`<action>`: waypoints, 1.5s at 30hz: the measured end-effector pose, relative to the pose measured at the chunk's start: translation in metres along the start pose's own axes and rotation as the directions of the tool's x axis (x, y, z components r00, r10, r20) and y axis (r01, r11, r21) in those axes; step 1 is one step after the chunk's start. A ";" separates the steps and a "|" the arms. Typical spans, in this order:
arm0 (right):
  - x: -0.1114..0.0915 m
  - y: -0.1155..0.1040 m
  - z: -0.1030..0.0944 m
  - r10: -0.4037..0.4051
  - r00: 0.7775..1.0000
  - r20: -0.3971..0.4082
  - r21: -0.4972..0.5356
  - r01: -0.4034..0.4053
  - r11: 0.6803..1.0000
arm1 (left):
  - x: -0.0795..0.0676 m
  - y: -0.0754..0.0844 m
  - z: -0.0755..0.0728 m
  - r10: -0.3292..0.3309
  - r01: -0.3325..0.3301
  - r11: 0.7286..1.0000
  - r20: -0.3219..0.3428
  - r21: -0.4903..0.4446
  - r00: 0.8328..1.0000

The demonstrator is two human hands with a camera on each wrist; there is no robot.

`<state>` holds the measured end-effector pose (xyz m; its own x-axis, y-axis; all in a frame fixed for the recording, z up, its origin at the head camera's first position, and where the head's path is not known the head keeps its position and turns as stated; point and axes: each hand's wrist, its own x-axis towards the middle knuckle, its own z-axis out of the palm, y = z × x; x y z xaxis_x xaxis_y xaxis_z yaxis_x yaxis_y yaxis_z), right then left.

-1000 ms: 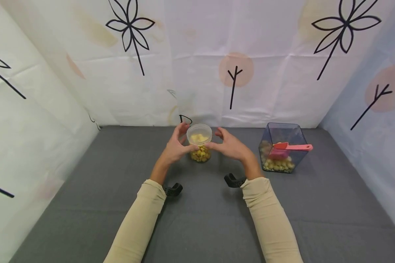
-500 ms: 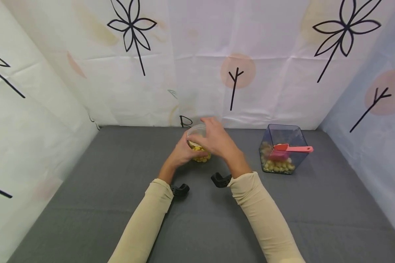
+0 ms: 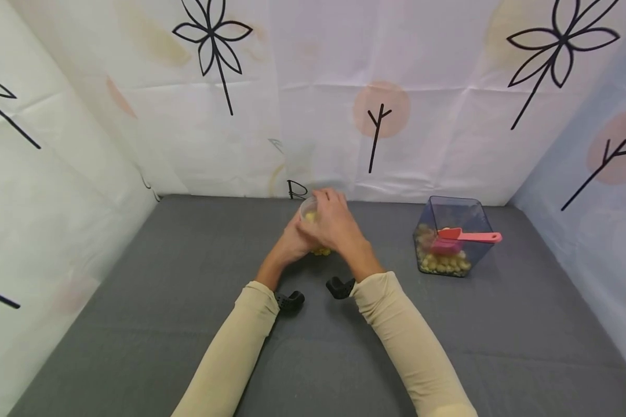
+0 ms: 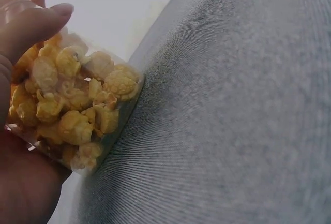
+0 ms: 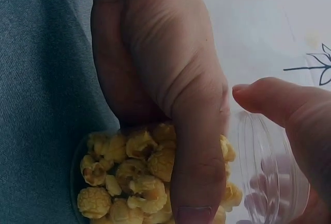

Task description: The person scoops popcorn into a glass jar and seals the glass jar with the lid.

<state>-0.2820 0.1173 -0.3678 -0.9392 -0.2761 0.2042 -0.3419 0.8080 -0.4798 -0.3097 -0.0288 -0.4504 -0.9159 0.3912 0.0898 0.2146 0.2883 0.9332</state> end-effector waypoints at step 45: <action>0.011 0.023 -0.008 -0.270 0.962 0.045 0.145 0.261 0.954 | 0.004 -0.002 0.002 0.074 -0.072 0.994 0.025 -0.087 0.997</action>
<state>-0.2999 0.1368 -0.3702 -0.8123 -0.5073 0.2879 -0.5765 0.6233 -0.5284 -0.3132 -0.0265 -0.4526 -0.8885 0.4337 0.1501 0.2495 0.1819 0.9511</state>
